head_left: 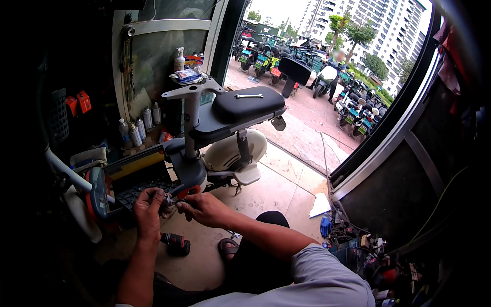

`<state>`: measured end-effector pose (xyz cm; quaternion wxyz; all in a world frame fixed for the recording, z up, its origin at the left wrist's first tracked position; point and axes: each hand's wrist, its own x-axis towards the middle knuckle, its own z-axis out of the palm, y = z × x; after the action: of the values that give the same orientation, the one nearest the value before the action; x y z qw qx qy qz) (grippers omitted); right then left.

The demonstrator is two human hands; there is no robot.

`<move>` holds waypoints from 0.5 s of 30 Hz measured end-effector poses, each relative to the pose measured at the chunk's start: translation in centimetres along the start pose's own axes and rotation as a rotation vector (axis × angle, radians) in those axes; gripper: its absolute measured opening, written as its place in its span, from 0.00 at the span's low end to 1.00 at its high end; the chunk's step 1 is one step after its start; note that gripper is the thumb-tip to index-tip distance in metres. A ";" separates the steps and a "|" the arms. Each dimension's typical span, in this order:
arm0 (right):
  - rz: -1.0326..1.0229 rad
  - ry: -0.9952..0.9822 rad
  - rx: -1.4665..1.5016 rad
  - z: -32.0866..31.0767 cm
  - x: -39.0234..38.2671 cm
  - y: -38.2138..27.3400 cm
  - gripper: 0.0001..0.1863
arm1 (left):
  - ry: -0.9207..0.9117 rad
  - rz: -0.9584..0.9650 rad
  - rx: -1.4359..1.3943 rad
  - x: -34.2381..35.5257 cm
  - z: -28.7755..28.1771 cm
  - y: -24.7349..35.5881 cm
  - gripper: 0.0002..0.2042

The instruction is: The person joins electrical connectors and manipulates wires within the body of an electric scooter by hand.

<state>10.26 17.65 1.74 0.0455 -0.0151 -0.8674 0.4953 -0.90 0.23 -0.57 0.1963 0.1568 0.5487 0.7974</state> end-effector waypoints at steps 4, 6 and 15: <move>0.208 -0.124 0.357 -0.6 0.0 -0.7 0.24 | -0.075 -0.051 -0.033 -0.4 0.8 1.1 0.12; 0.253 -0.179 0.496 -0.5 0.0 -0.7 0.24 | -0.127 -0.081 -0.034 -0.7 1.0 1.3 0.13; 0.293 -0.282 0.742 -0.8 0.0 -0.5 0.23 | -0.166 -0.049 0.111 -1.0 1.3 0.5 0.18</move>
<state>10.37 18.06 2.61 -0.1420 -0.0530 -0.6165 0.7726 0.50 0.64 0.31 0.2515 0.2192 0.5777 0.7450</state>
